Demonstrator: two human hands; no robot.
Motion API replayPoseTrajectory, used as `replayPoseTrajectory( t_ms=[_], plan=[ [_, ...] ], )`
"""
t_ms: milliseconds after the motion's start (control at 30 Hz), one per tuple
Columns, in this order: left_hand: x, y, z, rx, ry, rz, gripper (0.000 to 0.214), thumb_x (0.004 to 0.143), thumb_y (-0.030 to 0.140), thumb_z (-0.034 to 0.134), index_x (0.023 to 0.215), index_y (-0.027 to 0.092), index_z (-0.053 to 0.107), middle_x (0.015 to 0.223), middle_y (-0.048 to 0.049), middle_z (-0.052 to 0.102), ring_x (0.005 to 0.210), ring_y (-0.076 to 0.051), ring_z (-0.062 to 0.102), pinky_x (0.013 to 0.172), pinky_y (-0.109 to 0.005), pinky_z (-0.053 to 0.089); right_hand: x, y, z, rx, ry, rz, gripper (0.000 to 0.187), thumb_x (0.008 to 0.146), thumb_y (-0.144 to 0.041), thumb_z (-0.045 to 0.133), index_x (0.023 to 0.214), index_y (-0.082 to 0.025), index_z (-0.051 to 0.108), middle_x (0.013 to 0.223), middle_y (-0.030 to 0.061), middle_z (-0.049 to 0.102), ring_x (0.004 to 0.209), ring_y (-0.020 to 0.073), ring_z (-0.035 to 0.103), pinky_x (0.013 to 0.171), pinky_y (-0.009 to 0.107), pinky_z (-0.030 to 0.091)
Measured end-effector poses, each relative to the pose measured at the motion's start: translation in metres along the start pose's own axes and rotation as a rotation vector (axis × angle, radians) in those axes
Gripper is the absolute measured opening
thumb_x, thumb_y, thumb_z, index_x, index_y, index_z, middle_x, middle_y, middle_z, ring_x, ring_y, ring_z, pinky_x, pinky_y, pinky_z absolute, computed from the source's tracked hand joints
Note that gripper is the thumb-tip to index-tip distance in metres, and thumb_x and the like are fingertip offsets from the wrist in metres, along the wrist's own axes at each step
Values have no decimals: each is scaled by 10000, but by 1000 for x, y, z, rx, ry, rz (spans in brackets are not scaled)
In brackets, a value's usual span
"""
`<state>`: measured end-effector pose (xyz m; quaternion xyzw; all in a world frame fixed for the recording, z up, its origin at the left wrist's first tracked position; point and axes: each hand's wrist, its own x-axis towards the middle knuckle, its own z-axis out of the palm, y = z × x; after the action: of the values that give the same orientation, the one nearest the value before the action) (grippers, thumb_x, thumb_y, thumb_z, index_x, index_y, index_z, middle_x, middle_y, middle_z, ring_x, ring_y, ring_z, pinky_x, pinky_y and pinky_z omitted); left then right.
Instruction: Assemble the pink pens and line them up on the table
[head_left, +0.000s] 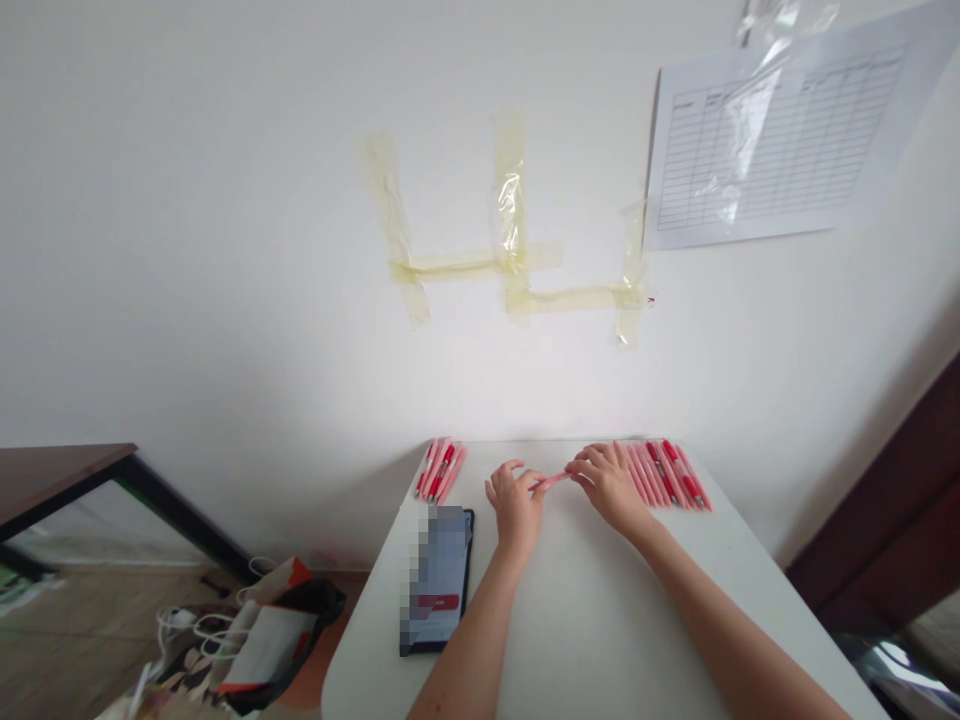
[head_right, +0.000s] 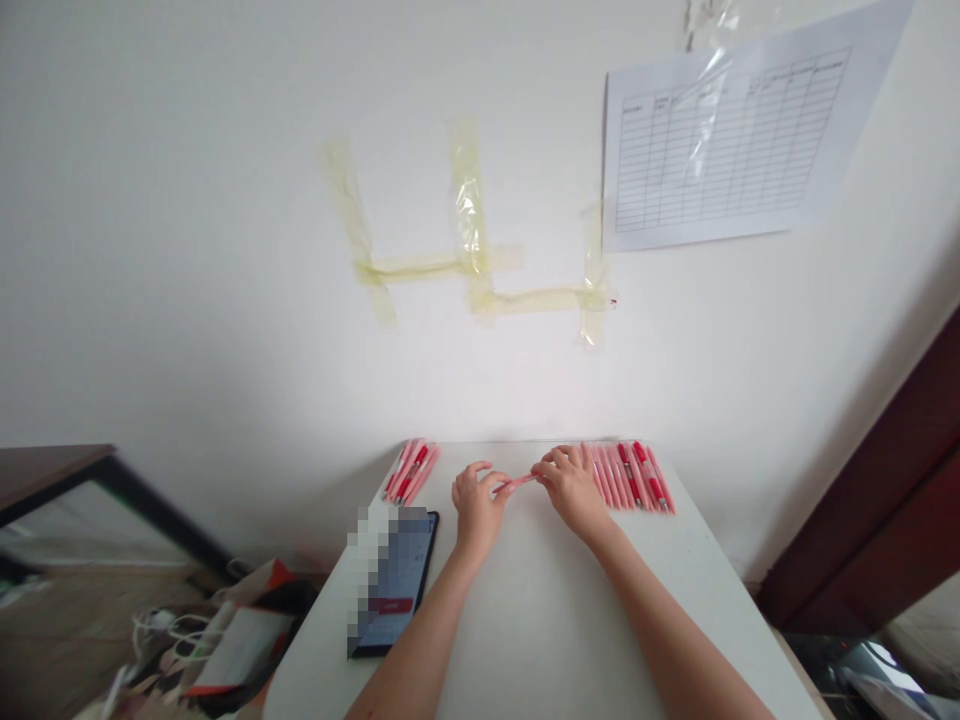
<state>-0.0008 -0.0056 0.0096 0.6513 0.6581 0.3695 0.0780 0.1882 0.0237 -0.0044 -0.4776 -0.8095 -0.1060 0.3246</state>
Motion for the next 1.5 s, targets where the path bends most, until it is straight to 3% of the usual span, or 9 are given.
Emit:
replayPoseTrajectory(
  t_ms=[100, 300, 433, 633, 867, 1067, 1267, 1500],
  plan=[
    [0, 0, 0, 4, 9, 3, 75, 829, 268, 725, 880, 291, 775, 1260, -44, 603, 1242, -243, 500, 1163, -521, 295, 0, 0, 3, 16, -15, 6, 228, 1007, -269, 503, 1080, -312, 714, 1048, 60, 687, 1116, 277, 542, 1112, 594, 290],
    [0, 0, -1, -12, 3, 3, 92, 819, 241, 732, 885, 292, 771, 1260, -46, 604, 1255, -239, 499, 1177, -532, 274, 0, -2, -3, 84, -87, 14, 284, 1031, -305, 442, 1129, -298, 708, 967, 69, 716, 1035, 265, 590, 1040, 538, 388],
    [0, 1, -1, -14, -11, -18, 111, 823, 237, 721, 908, 291, 768, 1281, -51, 595, 1276, -248, 480, 1189, -555, 240, 0, -3, -7, 103, -102, 23, 269, 1011, -292, 486, 1241, -290, 625, 1000, 61, 729, 1051, 261, 599, 1080, 585, 345],
    [0, 1, -1, -21, -8, -20, 102, 814, 237, 738, 894, 294, 766, 1268, -41, 594, 1274, -243, 481, 1191, -543, 246, 0, -2, -5, 63, -84, 28, 124, 989, -271, 538, 1042, -275, 650, 995, 46, 715, 1030, 252, 603, 1122, 649, 266],
    [1, 0, 0, -23, 4, -8, 100, 808, 232, 749, 887, 291, 766, 1256, -40, 596, 1260, -239, 497, 1185, -543, 263, 1, -1, -8, 10, -93, 30, 214, 1017, -355, 495, 958, -279, 686, 972, 47, 689, 1014, 257, 593, 1090, 665, 296],
    [0, -2, 2, -19, 38, -5, 73, 851, 259, 704, 887, 287, 761, 1251, -46, 599, 1263, -247, 501, 1182, -562, 261, -1, 1, -9, 72, -100, 42, 194, 982, -302, 566, 1167, -297, 625, 1061, 51, 682, 1062, 261, 598, 1125, 707, 210],
    [1, -2, 1, -26, 27, -19, 66, 848, 260, 708, 879, 278, 763, 1248, -50, 594, 1256, -254, 504, 1174, -569, 270, 0, 2, -10, 76, -111, 45, 95, 990, -266, 555, 1038, -268, 637, 1018, 34, 688, 1026, 243, 591, 1123, 668, 224],
    [2, -1, 1, -26, 43, 1, 60, 835, 259, 721, 867, 278, 767, 1227, -51, 606, 1229, -251, 520, 1161, -558, 297, 0, 4, -10, 46, -87, 33, 235, 1026, -404, 493, 1014, -275, 689, 964, 35, 672, 975, 234, 590, 1113, 616, 263]
  ],
)
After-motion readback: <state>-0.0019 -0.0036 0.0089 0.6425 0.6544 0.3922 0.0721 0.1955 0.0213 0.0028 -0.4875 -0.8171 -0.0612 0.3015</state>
